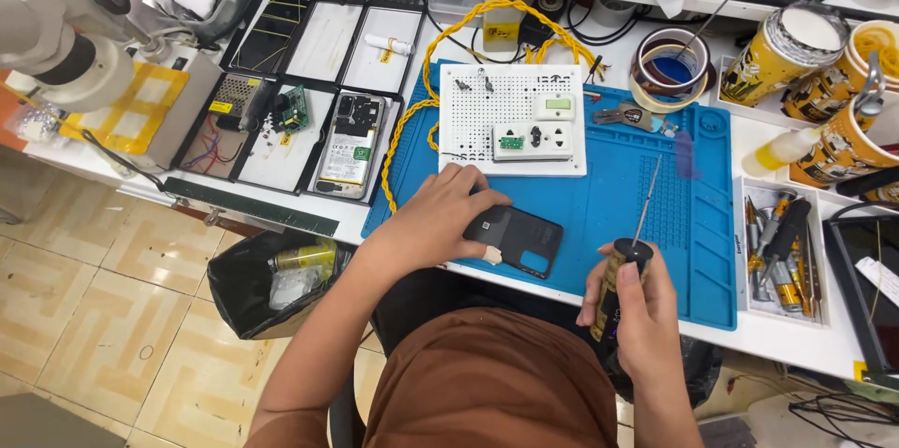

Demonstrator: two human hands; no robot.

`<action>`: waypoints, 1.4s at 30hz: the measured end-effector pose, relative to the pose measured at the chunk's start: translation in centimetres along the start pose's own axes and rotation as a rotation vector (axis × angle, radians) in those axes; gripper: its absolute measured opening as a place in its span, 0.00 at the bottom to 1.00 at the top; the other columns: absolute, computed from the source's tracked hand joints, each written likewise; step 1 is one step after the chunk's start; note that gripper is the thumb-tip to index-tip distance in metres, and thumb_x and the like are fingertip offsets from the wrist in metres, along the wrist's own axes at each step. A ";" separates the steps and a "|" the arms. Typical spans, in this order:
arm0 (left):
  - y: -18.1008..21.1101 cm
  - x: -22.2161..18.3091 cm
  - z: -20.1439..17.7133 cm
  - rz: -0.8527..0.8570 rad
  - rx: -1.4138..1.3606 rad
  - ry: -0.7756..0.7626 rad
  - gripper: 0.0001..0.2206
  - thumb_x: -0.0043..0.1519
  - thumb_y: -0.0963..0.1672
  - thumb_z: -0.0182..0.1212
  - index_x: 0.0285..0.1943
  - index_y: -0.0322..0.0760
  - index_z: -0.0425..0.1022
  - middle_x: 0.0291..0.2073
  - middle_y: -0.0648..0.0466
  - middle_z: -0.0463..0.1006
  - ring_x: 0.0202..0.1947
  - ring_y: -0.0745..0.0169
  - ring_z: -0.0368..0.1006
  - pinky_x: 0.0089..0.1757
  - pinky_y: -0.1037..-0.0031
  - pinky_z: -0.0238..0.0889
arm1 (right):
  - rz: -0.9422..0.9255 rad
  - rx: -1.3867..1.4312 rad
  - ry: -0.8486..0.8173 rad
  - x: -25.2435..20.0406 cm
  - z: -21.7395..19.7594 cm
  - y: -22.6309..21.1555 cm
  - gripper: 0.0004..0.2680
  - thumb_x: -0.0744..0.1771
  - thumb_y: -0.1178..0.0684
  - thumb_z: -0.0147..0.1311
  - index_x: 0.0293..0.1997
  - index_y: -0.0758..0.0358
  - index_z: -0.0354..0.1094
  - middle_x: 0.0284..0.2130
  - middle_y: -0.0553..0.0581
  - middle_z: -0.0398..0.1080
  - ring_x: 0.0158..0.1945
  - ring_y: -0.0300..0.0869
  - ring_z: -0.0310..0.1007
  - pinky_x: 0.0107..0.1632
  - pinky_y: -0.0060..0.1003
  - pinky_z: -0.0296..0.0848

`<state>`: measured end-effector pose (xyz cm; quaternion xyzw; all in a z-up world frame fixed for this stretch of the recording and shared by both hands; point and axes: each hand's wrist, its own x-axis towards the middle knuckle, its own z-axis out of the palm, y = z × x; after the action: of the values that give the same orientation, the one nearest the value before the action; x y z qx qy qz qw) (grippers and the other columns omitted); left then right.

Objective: Repairing a smartphone by prying the back cover and manipulating internal components with a screwdriver

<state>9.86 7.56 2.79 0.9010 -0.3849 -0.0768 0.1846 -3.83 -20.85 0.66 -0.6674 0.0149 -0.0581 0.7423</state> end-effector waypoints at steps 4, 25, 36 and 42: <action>0.4 0.1 -0.4 -0.029 -0.033 0.010 0.35 0.55 0.52 0.85 0.71 0.50 0.71 0.56 0.48 0.66 0.59 0.44 0.63 0.52 0.54 0.61 | 0.051 0.037 0.013 0.5 0.1 -0.6 0.13 0.75 0.43 0.48 0.57 0.64 0.65 0.29 0.60 0.70 0.21 0.46 0.71 0.24 0.40 0.75; 7.7 -1.4 1.4 0.363 -1.220 0.962 0.61 0.53 0.65 0.73 0.95 0.56 0.42 0.96 0.52 0.31 0.95 0.39 0.44 0.88 0.34 0.55 | 0.050 0.311 0.292 3.1 8.3 -5.3 0.12 0.70 0.64 0.62 0.54 0.56 0.61 0.34 0.55 0.63 0.29 0.47 0.78 0.23 0.35 0.74; 8.7 -2.0 -1.4 0.397 -2.027 0.966 0.51 0.61 0.69 0.57 0.89 0.44 0.58 0.48 0.47 0.74 0.47 0.53 0.75 0.55 0.52 0.74 | -0.340 0.014 -0.414 -0.4 6.7 -1.9 0.24 0.79 0.38 0.46 0.85 0.52 0.44 0.30 0.65 0.71 0.20 0.37 0.67 0.27 0.27 0.67; 8.8 -3.0 -1.3 0.416 -2.015 0.883 0.58 0.61 0.74 0.42 0.92 0.37 0.56 0.46 0.45 0.77 0.42 0.53 0.71 0.47 0.54 0.72 | -0.179 -0.575 -0.570 -3.8 4.6 -1.6 0.22 0.71 0.53 0.58 0.77 0.59 0.61 0.35 0.44 0.81 0.29 0.34 0.76 0.48 0.30 0.77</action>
<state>2.30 4.48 7.44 0.2065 -0.1906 0.0055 0.9597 -7.25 -16.02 2.59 -0.8356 -0.2338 0.0712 0.4919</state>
